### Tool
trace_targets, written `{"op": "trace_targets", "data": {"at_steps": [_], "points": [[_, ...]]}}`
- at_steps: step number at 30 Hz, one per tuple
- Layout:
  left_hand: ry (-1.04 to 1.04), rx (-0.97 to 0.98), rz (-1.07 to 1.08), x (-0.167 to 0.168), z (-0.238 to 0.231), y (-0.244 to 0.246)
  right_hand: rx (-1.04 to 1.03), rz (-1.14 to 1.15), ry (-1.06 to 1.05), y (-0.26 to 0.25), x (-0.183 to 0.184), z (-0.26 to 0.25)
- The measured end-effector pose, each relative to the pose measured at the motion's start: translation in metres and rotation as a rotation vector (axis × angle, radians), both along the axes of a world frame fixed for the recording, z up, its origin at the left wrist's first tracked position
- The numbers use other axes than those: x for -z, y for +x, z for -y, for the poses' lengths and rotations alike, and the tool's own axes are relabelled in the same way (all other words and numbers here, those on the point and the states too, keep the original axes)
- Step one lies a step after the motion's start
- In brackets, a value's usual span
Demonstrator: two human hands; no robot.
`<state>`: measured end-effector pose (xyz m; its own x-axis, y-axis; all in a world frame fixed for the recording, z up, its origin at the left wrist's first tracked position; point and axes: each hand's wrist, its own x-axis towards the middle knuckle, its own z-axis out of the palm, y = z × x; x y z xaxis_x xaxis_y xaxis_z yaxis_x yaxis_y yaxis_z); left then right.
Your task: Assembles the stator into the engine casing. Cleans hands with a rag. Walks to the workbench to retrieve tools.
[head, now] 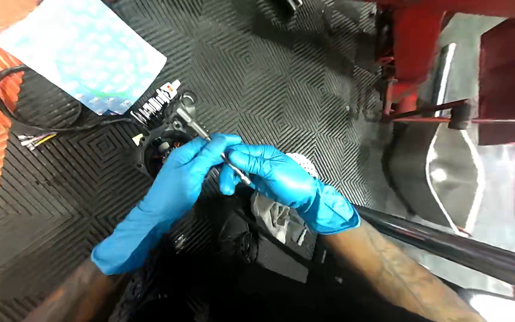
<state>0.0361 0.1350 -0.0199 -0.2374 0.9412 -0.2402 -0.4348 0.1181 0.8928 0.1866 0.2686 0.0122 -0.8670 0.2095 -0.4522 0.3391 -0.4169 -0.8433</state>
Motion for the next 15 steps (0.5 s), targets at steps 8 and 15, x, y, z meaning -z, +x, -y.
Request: {"op": "trace_targets", "data": {"at_steps": [8,15], "points": [[0.07,-0.229,-0.111,0.006,0.033,-0.028,-0.021,0.06,-0.232,0.05,0.005,-0.017],[0.024,-0.284,-0.049,0.0,0.069,-0.025,-0.706,1.148,0.999,0.153,0.085,0.048]]}}
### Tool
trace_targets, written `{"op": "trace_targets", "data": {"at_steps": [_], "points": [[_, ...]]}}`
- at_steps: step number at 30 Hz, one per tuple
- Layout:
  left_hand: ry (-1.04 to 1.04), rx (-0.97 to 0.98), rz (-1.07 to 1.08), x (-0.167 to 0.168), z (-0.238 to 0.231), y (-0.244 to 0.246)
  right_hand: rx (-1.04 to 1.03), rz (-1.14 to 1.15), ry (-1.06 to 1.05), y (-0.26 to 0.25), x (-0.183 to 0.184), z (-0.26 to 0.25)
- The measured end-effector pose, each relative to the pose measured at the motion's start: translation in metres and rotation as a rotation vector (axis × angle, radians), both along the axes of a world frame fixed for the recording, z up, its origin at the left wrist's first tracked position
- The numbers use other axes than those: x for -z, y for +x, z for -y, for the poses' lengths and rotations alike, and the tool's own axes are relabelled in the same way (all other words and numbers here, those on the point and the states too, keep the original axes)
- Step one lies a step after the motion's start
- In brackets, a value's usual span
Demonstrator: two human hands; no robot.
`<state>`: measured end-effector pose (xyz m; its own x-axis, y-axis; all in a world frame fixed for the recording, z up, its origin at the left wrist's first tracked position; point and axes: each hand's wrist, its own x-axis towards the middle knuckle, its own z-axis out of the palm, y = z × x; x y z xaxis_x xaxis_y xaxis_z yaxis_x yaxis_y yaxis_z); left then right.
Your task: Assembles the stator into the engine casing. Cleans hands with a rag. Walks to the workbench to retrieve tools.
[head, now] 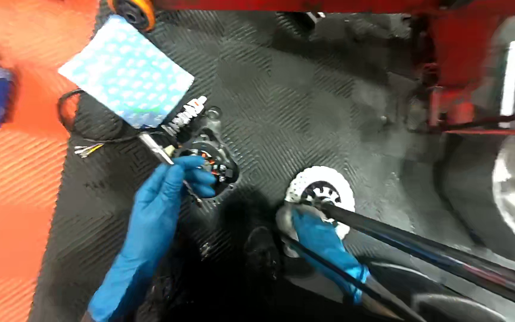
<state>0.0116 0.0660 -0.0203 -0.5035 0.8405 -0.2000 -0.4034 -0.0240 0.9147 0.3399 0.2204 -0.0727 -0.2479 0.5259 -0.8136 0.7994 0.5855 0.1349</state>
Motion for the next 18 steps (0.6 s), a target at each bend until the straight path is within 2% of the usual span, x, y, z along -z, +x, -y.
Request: {"op": "trace_targets", "data": {"at_steps": [2,5,7,10,13,15,16,17,18], "points": [[0.012,0.008,0.136,-0.004,0.0,0.0,-0.049,-0.08,0.175,0.029,0.032,0.028],[0.072,0.043,0.25,-0.001,-0.005,0.0,0.136,-0.4,0.269,0.056,0.035,0.01],[0.079,0.073,0.234,-0.004,-0.012,-0.002,0.26,-0.566,0.287,0.047,0.004,-0.021],[0.084,0.117,0.094,-0.014,-0.028,-0.01,0.238,-0.902,0.375,0.017,-0.065,-0.066],[0.086,0.142,-0.081,-0.032,-0.048,-0.019,0.609,-1.284,0.305,-0.034,-0.14,-0.083],[0.154,0.17,-0.132,-0.047,-0.065,-0.023,0.933,-1.576,0.194,-0.078,-0.176,-0.084],[0.195,0.183,-0.144,-0.054,-0.073,-0.022,1.015,-1.662,0.077,-0.092,-0.187,-0.085],[0.221,0.189,-0.155,-0.062,-0.08,-0.019,1.0,-1.702,-0.059,-0.102,-0.191,-0.084],[0.209,0.187,-0.161,-0.07,-0.083,-0.014,0.899,-1.671,-0.198,-0.113,-0.192,-0.08]]}}
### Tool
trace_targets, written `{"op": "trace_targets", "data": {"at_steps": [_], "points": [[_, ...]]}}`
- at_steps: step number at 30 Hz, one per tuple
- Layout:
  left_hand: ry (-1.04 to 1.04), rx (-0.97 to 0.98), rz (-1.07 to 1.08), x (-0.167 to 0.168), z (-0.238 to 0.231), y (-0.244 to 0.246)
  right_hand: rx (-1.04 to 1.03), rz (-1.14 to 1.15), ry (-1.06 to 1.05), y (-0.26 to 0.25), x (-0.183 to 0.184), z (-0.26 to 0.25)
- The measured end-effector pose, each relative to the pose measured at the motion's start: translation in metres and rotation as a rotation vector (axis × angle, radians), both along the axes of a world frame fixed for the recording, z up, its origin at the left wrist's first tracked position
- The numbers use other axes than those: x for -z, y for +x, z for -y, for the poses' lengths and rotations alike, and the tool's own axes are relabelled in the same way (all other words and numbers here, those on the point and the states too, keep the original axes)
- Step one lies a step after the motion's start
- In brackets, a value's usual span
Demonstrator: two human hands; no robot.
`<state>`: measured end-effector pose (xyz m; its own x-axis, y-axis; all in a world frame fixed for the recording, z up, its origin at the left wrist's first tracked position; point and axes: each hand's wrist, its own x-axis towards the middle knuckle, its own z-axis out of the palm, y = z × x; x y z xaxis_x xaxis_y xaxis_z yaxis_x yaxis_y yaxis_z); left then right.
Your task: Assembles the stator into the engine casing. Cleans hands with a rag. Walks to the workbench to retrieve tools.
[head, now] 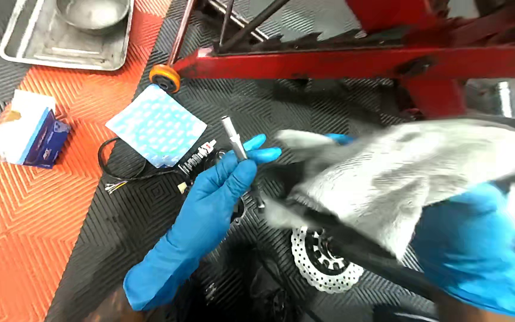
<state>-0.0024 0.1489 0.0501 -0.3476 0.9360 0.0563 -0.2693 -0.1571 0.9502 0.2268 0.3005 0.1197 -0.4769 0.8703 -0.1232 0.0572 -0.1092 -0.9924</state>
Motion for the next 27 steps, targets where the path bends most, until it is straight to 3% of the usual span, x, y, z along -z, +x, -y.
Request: {"op": "trace_targets", "data": {"at_steps": [2,4,6,8,11,13,14,16,20,22,27], "points": [[-0.146,-0.093,0.101,-0.015,0.01,0.021,-0.315,-0.045,-0.106,-0.031,0.012,0.017],[-0.252,-0.267,0.129,-0.005,0.03,0.048,-0.486,-0.149,-0.26,-0.061,0.036,0.036],[-0.138,-0.354,0.056,0.028,0.029,0.062,-0.435,-0.133,-0.304,-0.078,0.055,0.056],[-0.144,-0.395,-0.152,0.049,0.029,0.064,-0.365,-0.1,-0.331,-0.079,0.072,0.066],[-0.233,-0.382,-0.656,0.057,0.046,0.063,-0.223,-0.002,-0.406,-0.074,0.083,0.07],[-0.202,-0.338,-0.84,0.053,0.059,0.066,-0.182,0.119,-0.342,-0.068,0.083,0.063],[-0.191,-0.285,-0.772,0.05,0.063,0.065,-0.194,0.161,-0.276,-0.064,0.082,0.06],[-0.197,-0.155,-0.41,0.047,0.062,0.058,-0.248,0.222,-0.197,-0.059,0.08,0.06],[-0.24,-0.12,0.217,0.045,0.046,0.067,-0.523,0.375,-0.329,-0.053,0.08,0.073],[-0.223,-0.121,0.381,0.054,0.043,0.069,-0.552,0.328,-0.389,-0.052,0.081,0.075],[-0.314,-0.233,0.557,0.061,0.043,0.055,-0.646,0.206,-0.504,-0.05,0.068,0.075]]}}
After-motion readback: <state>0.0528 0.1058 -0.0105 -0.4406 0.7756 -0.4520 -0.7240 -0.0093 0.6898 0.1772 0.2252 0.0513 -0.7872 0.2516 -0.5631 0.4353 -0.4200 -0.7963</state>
